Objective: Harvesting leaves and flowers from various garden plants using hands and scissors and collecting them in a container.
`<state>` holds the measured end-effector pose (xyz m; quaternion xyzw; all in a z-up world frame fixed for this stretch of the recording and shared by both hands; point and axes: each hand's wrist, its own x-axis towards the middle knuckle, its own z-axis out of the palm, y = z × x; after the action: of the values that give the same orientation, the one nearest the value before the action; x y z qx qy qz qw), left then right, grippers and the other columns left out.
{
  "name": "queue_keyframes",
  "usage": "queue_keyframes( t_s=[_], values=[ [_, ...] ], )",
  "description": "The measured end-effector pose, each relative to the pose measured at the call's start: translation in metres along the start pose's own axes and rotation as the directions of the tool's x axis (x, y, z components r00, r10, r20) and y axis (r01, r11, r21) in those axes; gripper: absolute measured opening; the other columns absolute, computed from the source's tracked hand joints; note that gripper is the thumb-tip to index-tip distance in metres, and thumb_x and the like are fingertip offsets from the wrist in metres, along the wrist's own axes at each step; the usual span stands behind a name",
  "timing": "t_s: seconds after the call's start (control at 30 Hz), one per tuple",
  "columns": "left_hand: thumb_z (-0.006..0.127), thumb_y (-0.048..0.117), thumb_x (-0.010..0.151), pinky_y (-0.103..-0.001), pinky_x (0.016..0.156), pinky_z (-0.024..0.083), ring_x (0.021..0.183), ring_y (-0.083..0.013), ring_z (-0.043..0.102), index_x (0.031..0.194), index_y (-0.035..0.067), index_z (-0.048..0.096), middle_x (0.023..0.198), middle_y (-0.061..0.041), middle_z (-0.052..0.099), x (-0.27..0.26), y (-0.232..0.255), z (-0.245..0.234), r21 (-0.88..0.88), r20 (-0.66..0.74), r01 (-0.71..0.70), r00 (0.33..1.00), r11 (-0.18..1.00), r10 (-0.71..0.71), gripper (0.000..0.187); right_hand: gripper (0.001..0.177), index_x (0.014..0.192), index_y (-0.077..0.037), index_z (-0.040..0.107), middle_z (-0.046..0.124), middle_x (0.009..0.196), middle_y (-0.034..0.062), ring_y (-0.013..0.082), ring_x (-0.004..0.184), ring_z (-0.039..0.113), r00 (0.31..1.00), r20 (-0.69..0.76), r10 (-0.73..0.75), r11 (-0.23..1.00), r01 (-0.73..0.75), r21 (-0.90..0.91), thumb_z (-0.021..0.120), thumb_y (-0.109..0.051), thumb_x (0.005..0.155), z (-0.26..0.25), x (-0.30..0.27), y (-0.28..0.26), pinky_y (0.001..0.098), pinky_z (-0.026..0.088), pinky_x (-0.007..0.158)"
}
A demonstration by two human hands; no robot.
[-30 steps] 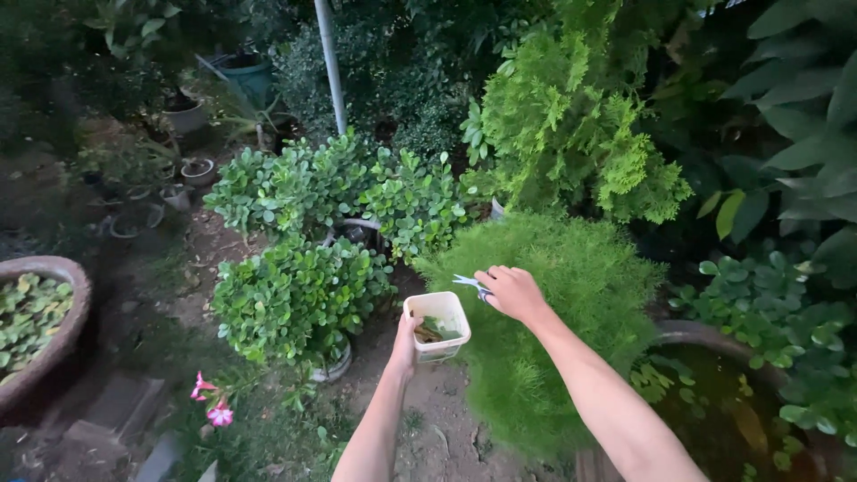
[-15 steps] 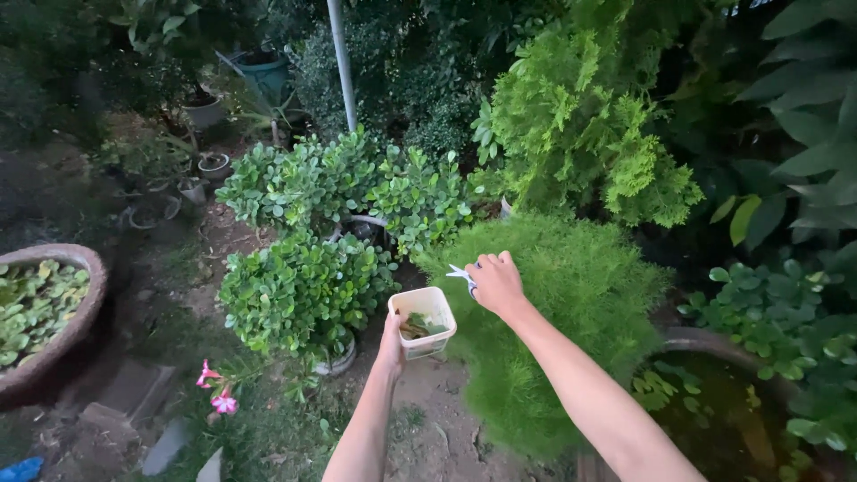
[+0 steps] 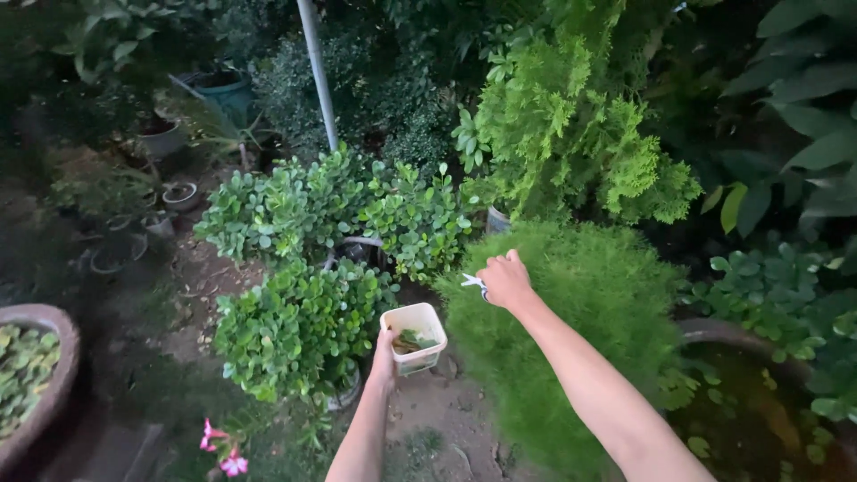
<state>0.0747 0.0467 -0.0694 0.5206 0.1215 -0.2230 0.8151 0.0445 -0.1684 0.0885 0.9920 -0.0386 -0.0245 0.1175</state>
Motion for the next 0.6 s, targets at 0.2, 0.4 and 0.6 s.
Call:
queue_keyframes(
  t_s=[0.2,0.4,0.6],
  values=[
    [0.057,0.030,0.079,-0.043,0.091,0.042,0.114,-0.0329,0.044,0.138,0.022,0.035,0.136,-0.018,0.036,0.054,-0.004,-0.007,0.130,0.089,0.016,0.996,0.991,-0.028,0.064,0.023,0.100,-0.020,0.068,0.065,0.091,0.0032,0.0150,0.087,0.056,0.993,0.107,0.049,0.999,-0.047,-0.022,0.068,-0.014,0.078,0.011,0.018,-0.017,0.0303,0.033,0.085],
    [0.053,0.027,0.079,-0.046,0.100,0.033,0.124,-0.0344,0.033,0.140,0.021,0.031,0.144,-0.017,0.026,0.048,0.013,0.015,0.197,0.159,0.030,0.985,0.980,-0.062,0.066,0.013,0.090,-0.016,0.068,0.064,0.091,0.0019,0.0138,0.087,0.054,0.986,0.146,0.080,0.992,-0.064,-0.109,0.065,-0.008,0.080,0.011,0.034,-0.034,0.0301,0.031,0.089],
    [0.044,0.014,0.074,-0.035,0.080,0.042,0.095,-0.0235,0.051,0.124,0.014,0.045,0.108,-0.012,0.054,0.069,0.015,0.019,0.073,0.251,0.073,0.964,0.995,-0.090,0.050,0.014,0.073,-0.014,0.069,0.063,0.079,0.0038,0.0176,0.080,0.057,0.991,0.137,0.012,0.971,0.021,-0.239,0.060,-0.017,0.084,0.066,0.075,-0.037,0.0420,0.031,0.100]
  ],
)
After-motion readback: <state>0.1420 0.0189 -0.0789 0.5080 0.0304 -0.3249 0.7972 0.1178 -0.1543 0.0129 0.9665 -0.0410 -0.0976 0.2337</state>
